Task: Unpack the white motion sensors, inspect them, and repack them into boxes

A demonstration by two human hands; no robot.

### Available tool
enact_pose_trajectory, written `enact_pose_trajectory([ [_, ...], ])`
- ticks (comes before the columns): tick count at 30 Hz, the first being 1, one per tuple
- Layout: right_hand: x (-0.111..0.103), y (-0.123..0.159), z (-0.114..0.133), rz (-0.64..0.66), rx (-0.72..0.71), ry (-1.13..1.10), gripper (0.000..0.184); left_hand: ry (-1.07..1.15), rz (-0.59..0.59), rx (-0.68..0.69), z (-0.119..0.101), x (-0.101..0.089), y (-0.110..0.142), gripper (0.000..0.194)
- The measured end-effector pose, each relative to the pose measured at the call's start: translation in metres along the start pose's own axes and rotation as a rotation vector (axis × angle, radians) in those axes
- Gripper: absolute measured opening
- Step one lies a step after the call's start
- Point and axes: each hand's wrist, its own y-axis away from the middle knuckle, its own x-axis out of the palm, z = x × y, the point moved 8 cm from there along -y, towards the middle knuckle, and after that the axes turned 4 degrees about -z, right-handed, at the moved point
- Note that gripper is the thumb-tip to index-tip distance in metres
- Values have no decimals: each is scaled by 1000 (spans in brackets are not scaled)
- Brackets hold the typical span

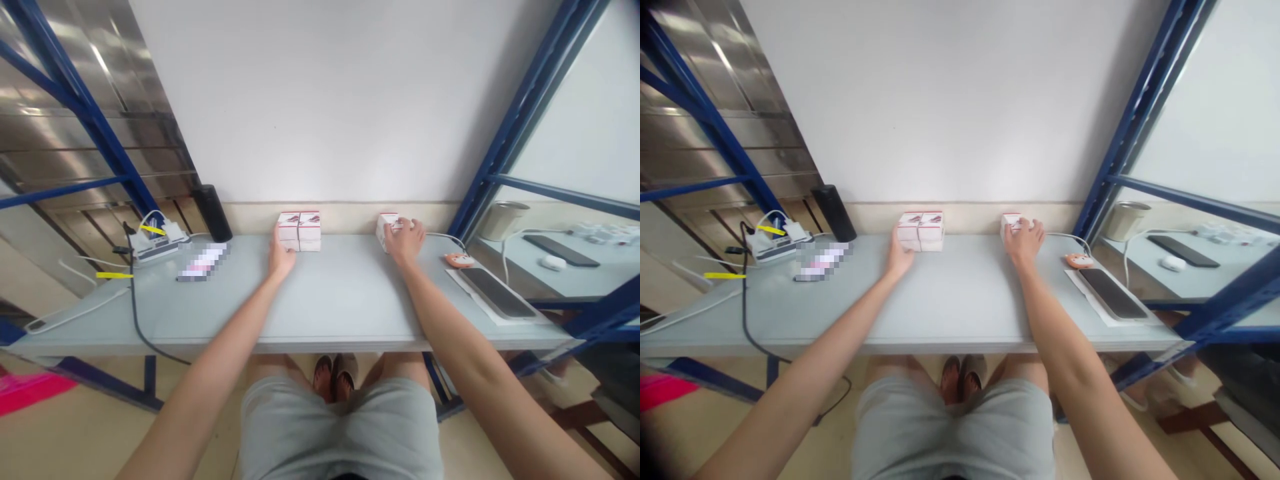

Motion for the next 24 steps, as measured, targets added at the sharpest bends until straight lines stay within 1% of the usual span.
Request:
enact_pose_trajectory([
  [3, 7, 3, -6, 14, 3, -24, 59, -32, -38, 4, -5, -6, 6, 96],
  [6, 12, 3, -10, 20, 4, -45, 60, -60, -64, 2, -6, -9, 11, 91],
  [9, 14, 3, -11, 17, 4, -59, 58, -93, -83, 13, -14, -13, 8, 86],
  [11, 14, 3, -11, 14, 1, -65, 58, -121, -126, 83, -34, -22, 2, 79],
  [12, 14, 4, -11, 12, 0, -68, 57, -127, -158, 152, -50, -29, 2, 73],
  [13, 14, 4, -11, 10, -1, -70, 57, -121, -188, 241, -67, -38, 8, 67],
  [14, 14, 4, -11, 7, -2, -72, 57, -104, -217, 349, -85, -47, 20, 61],
  [15, 14, 4, -10, 5, -2, -74, 57, -79, -231, 462, -100, -55, 41, 53],
  [16, 14, 5, -10, 2, -1, -76, 57, -48, -220, 583, -111, -60, 72, 45],
  [17, 15, 5, -10, 1, -1, -77, 57, -3, -200, 709, -117, -63, 112, 38],
  [18, 15, 5, -10, -2, 0, -78, 58, 49, -164, 842, -119, -64, 159, 33],
  [19, 15, 6, -9, -6, 0, -81, 58, 106, -127, 924, -113, -61, 206, 30],
  [20, 15, 6, -9, -14, 2, -85, 57, 147, -68, 964, -102, -55, 251, 28],
  [21, 14, 6, -8, -23, 5, -91, 57, 174, 77, 1002, -90, -39, 292, 26],
  [22, 14, 7, -7, -33, 11, -99, 56, 152, 302, 1009, -76, -15, 327, 23],
  [23, 13, 7, -7, -41, 17, -107, 55, 110, 470, 948, -60, 7, 349, 18],
  [24, 12, 8, -6, -46, 25, -116, 55, 17, 577, 765, -40, 28, 355, 15],
])
